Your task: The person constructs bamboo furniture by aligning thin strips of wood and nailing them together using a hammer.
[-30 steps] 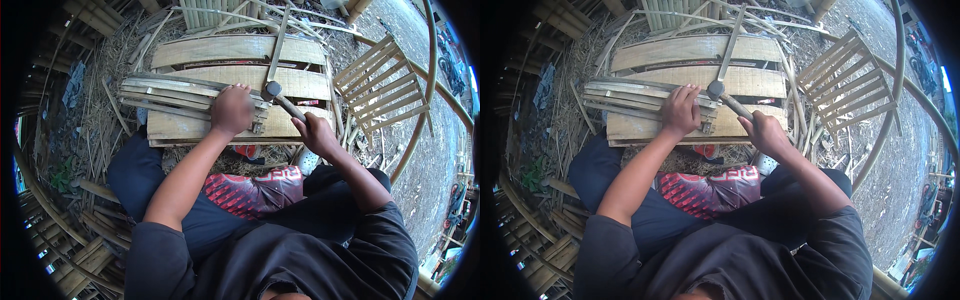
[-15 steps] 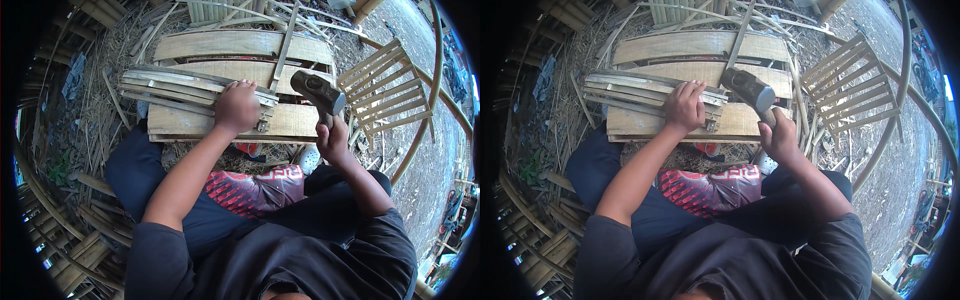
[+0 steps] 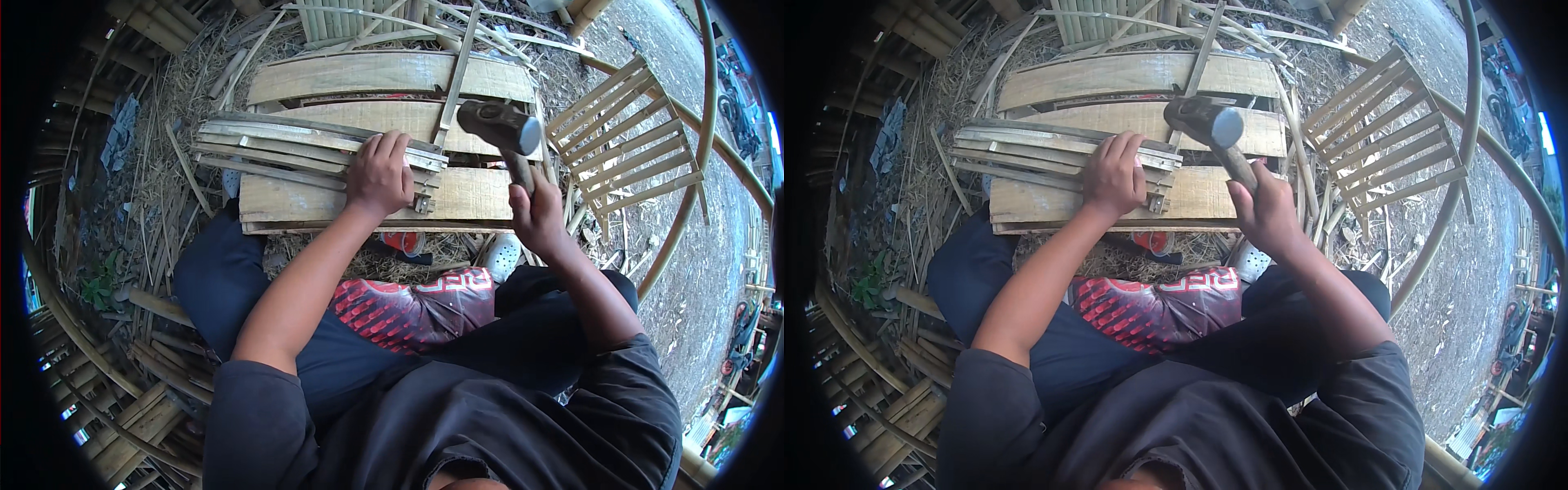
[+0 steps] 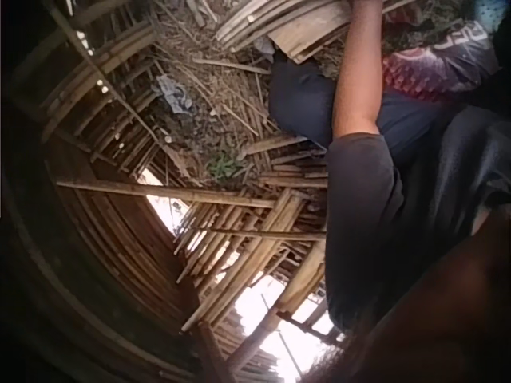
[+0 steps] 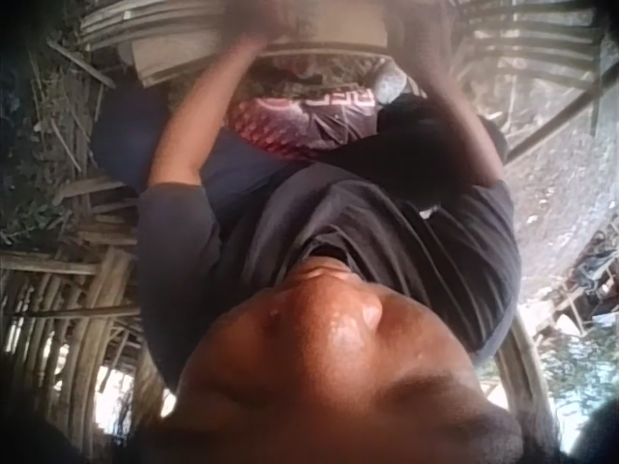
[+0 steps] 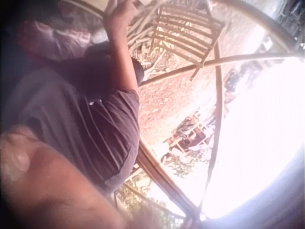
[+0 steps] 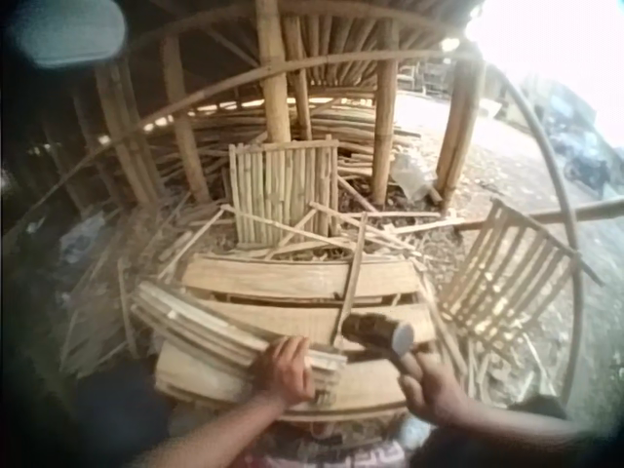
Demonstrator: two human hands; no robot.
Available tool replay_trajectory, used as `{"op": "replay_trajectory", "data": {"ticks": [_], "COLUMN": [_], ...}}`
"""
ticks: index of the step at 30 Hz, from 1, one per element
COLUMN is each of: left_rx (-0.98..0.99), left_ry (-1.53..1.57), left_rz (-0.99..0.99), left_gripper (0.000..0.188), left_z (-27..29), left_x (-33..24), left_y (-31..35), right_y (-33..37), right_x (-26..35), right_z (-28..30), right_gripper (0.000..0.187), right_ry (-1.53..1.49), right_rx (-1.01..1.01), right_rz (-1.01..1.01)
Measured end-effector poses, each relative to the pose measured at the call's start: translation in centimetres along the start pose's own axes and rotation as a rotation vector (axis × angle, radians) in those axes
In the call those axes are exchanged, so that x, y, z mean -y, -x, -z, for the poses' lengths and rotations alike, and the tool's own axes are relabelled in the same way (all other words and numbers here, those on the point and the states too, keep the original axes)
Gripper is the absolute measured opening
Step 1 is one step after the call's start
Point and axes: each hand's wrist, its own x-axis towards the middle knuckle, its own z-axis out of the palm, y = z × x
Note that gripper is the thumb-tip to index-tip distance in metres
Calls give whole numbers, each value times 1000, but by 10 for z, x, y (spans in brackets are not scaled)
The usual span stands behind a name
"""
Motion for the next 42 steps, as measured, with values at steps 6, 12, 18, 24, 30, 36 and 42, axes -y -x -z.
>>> {"op": "replay_trajectory", "data": {"ticks": [6, 12, 18, 24, 30, 36, 42], "left_rx": [29, 8, 11, 24, 16, 15, 25], "left_ry": [-15, -40, -41, -46, -34, -39, -36], "left_rz": [10, -7, -12, 17, 21, 25, 29], "left_gripper": [42, 42, 41, 41, 41, 41, 41], "left_z": [4, 2, 4, 6, 2, 0, 1], "left_x": [-1, 0, 0, -3, -3, -3, -1], "left_y": [3, -2, -3, -2, -1, 0, 0], "right_y": [0, -3, -8, -18, -50, -47, -64], "right_x": [2, 11, -16, 3, -49, -66, -31], "right_z": [-21, 1, -28, -18, -19, -36, -19], "right_gripper": [48, 36, 59, 50, 43, 35, 41], "right_ry": [161, -81, 109, 8, 296, 474, 806], "right_rx": [309, 41, 341, 56, -150, -56, 141], "right_rz": [-186, -60, -361, -289, -220, -176, -64]}}
